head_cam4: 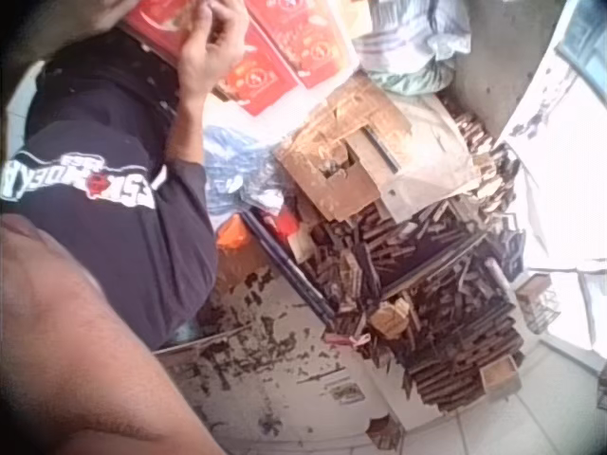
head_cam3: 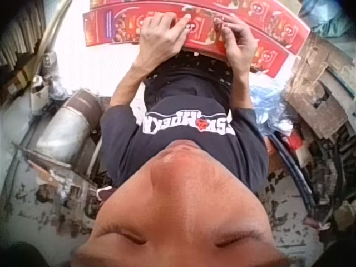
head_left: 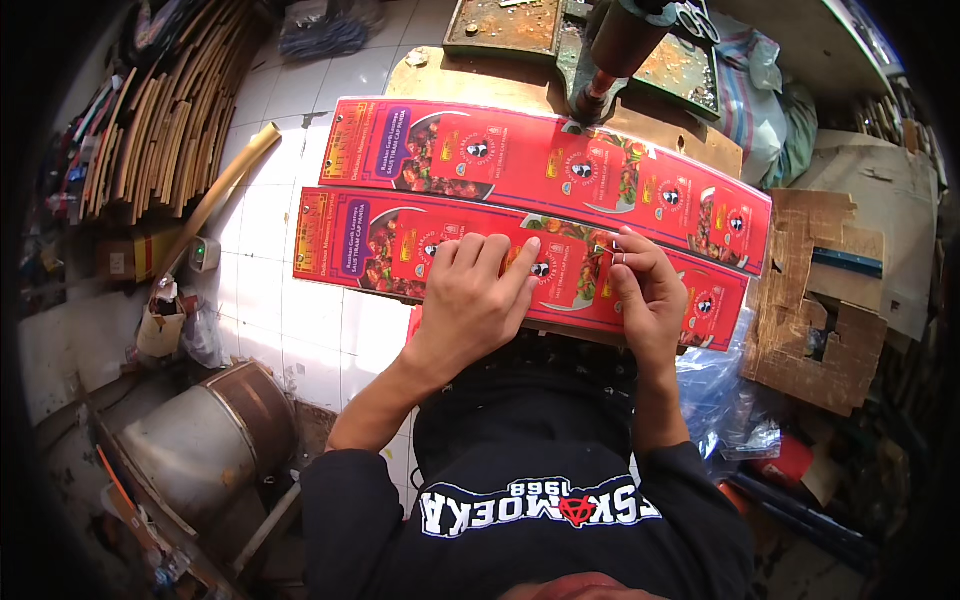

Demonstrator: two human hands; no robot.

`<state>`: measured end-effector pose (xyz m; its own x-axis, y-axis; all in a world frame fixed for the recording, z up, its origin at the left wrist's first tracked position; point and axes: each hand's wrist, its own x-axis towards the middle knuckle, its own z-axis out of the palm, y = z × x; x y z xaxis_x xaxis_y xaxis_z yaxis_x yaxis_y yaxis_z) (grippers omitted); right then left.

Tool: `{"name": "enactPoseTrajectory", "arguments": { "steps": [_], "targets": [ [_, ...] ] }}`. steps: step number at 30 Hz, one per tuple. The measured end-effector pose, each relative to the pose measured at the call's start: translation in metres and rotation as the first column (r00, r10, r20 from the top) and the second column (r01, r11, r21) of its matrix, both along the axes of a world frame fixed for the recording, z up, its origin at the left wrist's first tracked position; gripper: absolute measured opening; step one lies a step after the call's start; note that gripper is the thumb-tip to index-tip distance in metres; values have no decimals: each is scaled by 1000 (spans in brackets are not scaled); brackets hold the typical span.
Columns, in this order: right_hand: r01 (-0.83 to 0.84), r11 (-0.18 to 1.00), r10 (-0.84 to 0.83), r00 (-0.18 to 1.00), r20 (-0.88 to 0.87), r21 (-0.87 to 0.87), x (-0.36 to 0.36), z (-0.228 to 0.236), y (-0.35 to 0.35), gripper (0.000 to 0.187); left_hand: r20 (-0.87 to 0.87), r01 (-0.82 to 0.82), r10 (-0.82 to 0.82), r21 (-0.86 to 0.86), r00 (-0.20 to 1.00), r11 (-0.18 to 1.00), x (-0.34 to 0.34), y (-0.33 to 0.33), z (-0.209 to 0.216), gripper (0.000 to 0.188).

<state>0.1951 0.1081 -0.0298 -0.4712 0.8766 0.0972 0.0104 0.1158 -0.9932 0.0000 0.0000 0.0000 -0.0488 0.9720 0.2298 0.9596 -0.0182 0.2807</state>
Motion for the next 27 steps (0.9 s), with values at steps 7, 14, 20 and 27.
{"name": "enactPoseTrajectory", "arguments": {
  "steps": [7, 14, 20, 27],
  "targets": [
    [5, 999, -7, 1000, 30, 50, 2, 2, 1, 7, -201, 267, -335, -301, 921, 915, -25, -48, 37, 29],
    [31, 996, -43, 987, 156, 79, -10, 16, -5, 7, 160, 775, -760, -190, 630, 603, -8, -32, 81, 29],
    [-161, 878, -49, 906, 420, 450, -14, 32, -8, 10, 410, 447, -906, 833, -103, 326, 151, -2, 109, 12],
    [-442, 709, 182, 868, 462, 550, -28, 46, -33, 15, -51, 670, -881, 629, -470, -393, 227, 21, 180, 29]
  ]
}}
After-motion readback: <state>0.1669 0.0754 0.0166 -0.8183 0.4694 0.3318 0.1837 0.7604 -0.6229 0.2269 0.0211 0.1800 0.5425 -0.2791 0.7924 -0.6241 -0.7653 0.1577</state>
